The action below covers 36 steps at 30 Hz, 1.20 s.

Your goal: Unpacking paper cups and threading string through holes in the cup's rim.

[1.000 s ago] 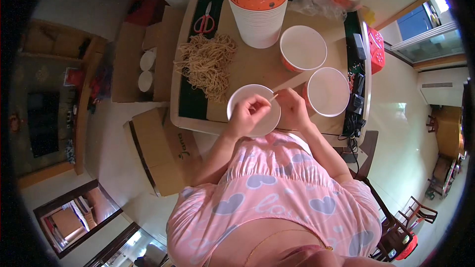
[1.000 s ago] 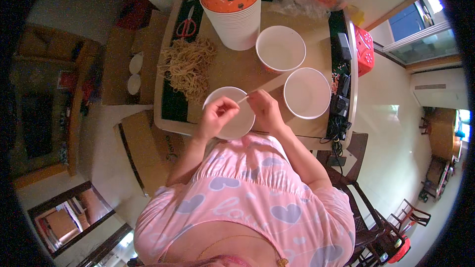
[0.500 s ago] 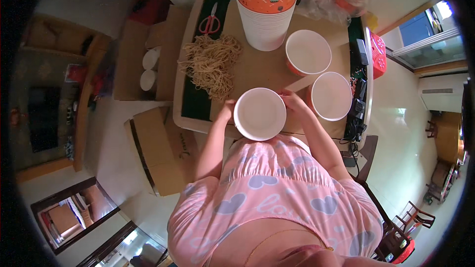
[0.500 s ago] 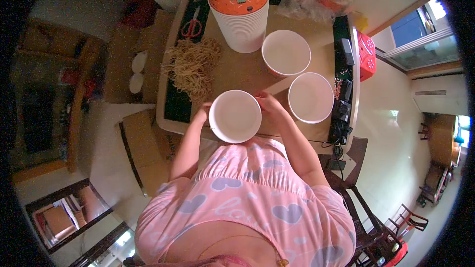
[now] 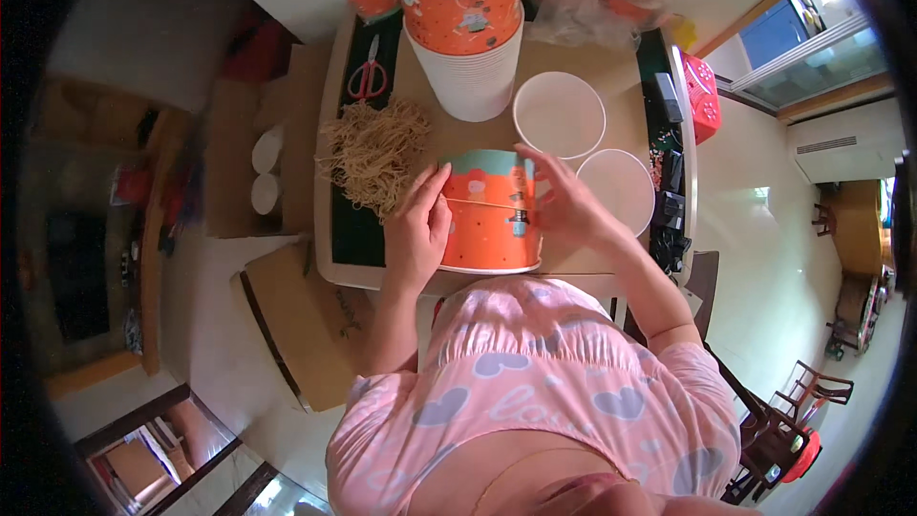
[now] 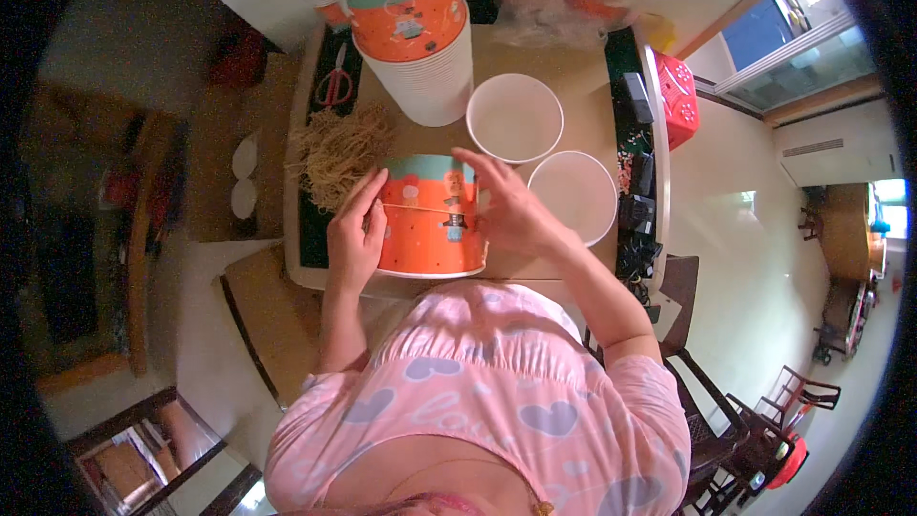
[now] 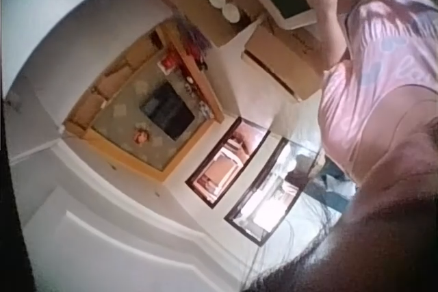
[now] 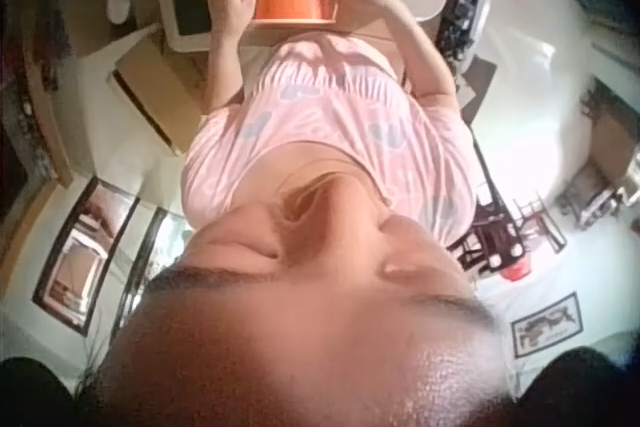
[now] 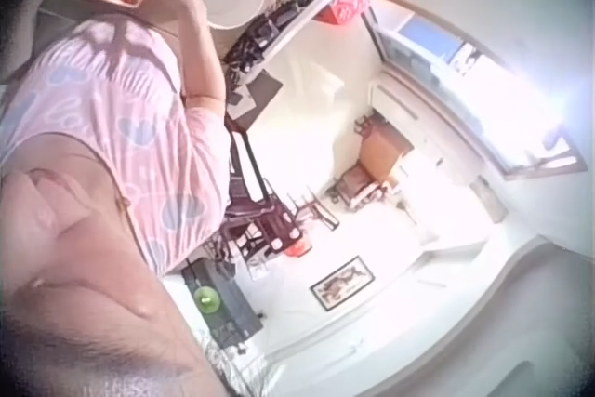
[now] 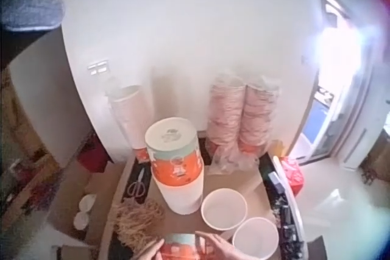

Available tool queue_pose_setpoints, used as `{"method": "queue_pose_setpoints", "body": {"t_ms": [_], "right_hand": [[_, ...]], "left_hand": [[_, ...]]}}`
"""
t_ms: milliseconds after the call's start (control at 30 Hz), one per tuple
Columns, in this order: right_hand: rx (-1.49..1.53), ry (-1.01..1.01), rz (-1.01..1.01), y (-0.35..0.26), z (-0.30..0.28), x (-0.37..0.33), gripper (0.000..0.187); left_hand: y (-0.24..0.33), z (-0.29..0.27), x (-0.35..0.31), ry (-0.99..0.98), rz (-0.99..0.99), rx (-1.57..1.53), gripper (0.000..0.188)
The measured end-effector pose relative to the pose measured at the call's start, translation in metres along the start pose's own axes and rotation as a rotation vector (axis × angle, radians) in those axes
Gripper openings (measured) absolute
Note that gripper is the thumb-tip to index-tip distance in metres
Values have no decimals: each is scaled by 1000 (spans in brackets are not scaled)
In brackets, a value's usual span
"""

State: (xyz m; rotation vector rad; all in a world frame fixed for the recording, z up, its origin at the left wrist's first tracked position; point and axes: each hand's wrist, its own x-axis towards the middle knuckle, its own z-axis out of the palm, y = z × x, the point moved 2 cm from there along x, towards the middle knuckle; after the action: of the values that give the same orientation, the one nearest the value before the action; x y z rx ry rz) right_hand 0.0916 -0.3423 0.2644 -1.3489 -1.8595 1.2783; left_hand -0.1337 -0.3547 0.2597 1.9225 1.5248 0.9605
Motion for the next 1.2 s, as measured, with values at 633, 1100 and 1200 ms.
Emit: {"method": "queue_pose_setpoints", "body": {"t_ms": [633,1100,1200], "right_hand": [[-792,851,-201,178,-198,78,45],[-481,661,25,178,-170,37,43],[-589,606,-37,196,-187,20,52]], "left_hand": [[-50,60,8,121,-270,-312,15],[-167,98,-46,122,-510,-177,11],[-196,116,-45,76,-516,-157,12]]}}
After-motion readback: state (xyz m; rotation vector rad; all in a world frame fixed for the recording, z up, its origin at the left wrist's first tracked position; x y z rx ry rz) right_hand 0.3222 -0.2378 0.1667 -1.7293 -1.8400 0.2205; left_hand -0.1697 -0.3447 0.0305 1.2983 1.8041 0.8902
